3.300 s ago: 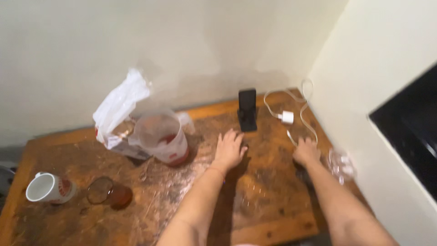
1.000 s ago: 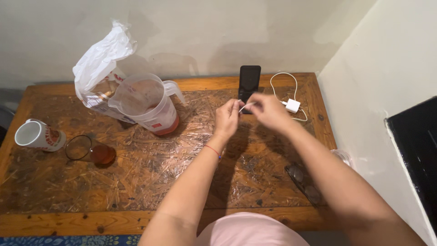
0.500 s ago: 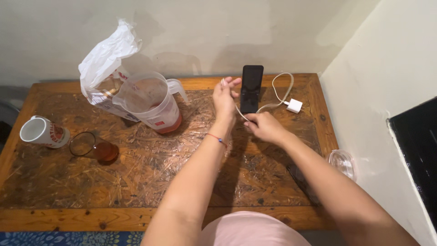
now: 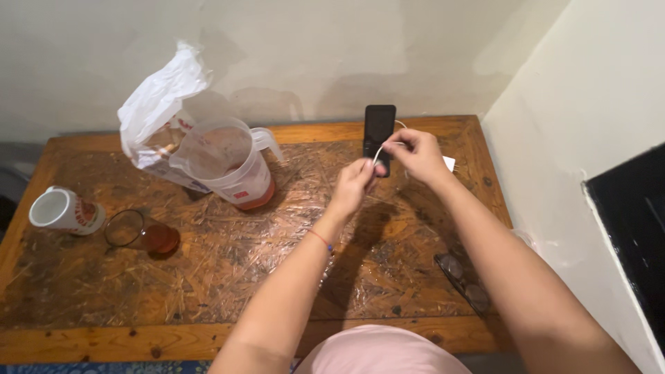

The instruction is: The person sorts a phone, a charging cable, a power adapter, and plastic bags containing small objects by moving them between two tables.

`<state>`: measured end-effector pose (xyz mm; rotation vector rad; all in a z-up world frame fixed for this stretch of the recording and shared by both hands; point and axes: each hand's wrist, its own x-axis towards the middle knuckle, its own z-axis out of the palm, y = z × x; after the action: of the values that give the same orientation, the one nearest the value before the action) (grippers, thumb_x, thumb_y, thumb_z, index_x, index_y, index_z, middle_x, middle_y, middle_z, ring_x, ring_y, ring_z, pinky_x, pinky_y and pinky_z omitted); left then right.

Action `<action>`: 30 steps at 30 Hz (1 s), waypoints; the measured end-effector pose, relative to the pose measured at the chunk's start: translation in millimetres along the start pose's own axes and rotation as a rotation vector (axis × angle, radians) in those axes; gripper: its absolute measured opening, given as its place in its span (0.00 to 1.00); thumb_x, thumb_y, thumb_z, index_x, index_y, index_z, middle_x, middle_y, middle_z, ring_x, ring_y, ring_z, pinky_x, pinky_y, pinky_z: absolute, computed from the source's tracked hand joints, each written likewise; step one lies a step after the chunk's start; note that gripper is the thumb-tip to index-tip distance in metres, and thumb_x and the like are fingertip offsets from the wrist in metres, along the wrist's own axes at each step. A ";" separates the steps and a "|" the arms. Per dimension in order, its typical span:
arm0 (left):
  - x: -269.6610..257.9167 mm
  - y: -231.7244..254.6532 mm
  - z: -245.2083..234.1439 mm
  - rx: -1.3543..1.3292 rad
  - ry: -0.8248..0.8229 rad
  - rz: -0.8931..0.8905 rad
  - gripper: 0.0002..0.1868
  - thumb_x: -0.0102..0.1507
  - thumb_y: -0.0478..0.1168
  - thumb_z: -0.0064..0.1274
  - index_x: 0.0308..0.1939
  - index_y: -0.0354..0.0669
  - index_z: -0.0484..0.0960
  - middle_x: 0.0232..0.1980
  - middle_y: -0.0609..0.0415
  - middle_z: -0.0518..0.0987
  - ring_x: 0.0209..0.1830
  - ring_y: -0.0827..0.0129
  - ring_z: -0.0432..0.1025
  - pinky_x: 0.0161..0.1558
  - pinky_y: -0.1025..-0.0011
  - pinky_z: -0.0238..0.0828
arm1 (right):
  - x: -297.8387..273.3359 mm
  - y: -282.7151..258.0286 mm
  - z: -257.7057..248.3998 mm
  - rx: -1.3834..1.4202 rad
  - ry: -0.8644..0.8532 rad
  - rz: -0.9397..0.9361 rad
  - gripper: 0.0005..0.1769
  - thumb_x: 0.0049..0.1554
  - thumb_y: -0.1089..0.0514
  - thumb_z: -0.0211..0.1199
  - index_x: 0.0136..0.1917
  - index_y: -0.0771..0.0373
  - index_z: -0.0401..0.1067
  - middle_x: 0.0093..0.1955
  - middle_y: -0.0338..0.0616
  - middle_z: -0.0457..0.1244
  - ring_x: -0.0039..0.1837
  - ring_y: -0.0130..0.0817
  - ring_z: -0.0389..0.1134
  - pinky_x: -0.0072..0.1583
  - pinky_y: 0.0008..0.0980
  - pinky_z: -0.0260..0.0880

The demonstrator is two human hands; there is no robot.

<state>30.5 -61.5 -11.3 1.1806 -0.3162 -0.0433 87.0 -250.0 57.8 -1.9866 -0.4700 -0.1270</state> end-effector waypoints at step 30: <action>26.8 68.5 42.7 -0.535 -0.120 -0.075 0.22 0.78 0.50 0.35 0.49 0.35 0.78 0.25 0.64 0.63 0.25 0.76 0.57 0.37 0.74 0.64 | -7.1 1.8 -19.4 0.175 -0.040 0.151 0.18 0.65 0.46 0.55 0.47 0.58 0.78 0.32 0.31 0.66 0.34 0.20 0.60 0.37 0.25 0.58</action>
<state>35.7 -79.0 71.8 0.6591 -0.3394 -0.2502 83.4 -269.8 63.0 -1.8480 -0.3432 0.0475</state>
